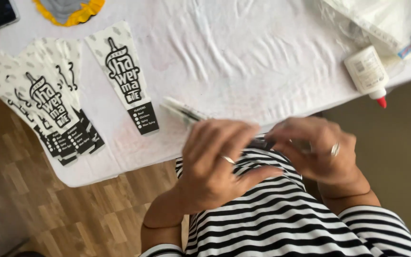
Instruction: Applying glue to paper labels and organizing them into stacks
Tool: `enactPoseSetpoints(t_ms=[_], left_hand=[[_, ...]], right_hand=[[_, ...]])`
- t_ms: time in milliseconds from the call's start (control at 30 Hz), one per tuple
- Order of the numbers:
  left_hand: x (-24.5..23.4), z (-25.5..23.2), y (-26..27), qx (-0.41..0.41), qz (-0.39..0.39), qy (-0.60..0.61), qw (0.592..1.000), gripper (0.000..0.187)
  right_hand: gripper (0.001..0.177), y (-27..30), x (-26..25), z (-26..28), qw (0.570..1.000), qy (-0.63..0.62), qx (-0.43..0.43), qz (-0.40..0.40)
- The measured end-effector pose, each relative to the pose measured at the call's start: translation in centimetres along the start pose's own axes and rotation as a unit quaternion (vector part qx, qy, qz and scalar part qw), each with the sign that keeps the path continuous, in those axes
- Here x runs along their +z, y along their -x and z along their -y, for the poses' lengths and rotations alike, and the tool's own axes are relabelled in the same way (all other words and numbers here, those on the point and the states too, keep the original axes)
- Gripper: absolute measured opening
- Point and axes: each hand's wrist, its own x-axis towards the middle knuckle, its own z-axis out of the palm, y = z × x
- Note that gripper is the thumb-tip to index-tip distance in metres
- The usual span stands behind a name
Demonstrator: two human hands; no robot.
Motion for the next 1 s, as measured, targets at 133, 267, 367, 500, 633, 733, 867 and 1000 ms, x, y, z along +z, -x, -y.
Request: enactPoseSetpoints(t_ms=[133,267,367,500,633,733,867,1000], left_hand=[[-0.2,-0.4,0.1,0.045,-0.027,0.034,0.998,0.025],[-0.2,0.2,2.2,0.059,-0.029,0.176,0.982,0.02],[0.8,0.5,3.1,0.014,-0.051,0.343,0.938,0.013],[-0.6,0.2,1.7,-0.048,-0.114,0.336,0.934,0.011],[-1.6,1.9,2.6,-0.076,-0.145,0.293,0.942,0.007],[-3.0,3.4,2.5,-0.06,-0.298,0.226,0.925,0.012],[-1.3,1.6,0.3,-0.032,-0.165,0.151,0.974,0.006],[-1.2,3.0,0.1,-0.051,-0.091,0.247,0.963,0.007]], right_hand=[[0.023,-2.1,-0.1,2.0,0.989,-0.013,-0.143,0.042],[0.018,-3.6,-0.9,2.6,0.968,-0.091,-0.177,0.154],[0.016,-5.3,-0.9,2.7,0.936,-0.213,-0.186,0.21],[0.026,-6.1,-0.9,2.1,0.945,-0.185,-0.197,0.184],[0.019,-6.6,-2.1,1.9,0.966,-0.107,-0.167,0.168],[0.021,-6.7,-3.0,1.1,0.998,-0.055,-0.027,0.002],[0.032,-8.3,-1.1,1.8,0.983,0.039,-0.144,0.109],[0.009,-10.7,-0.1,3.0,0.975,-0.057,-0.162,0.139]])
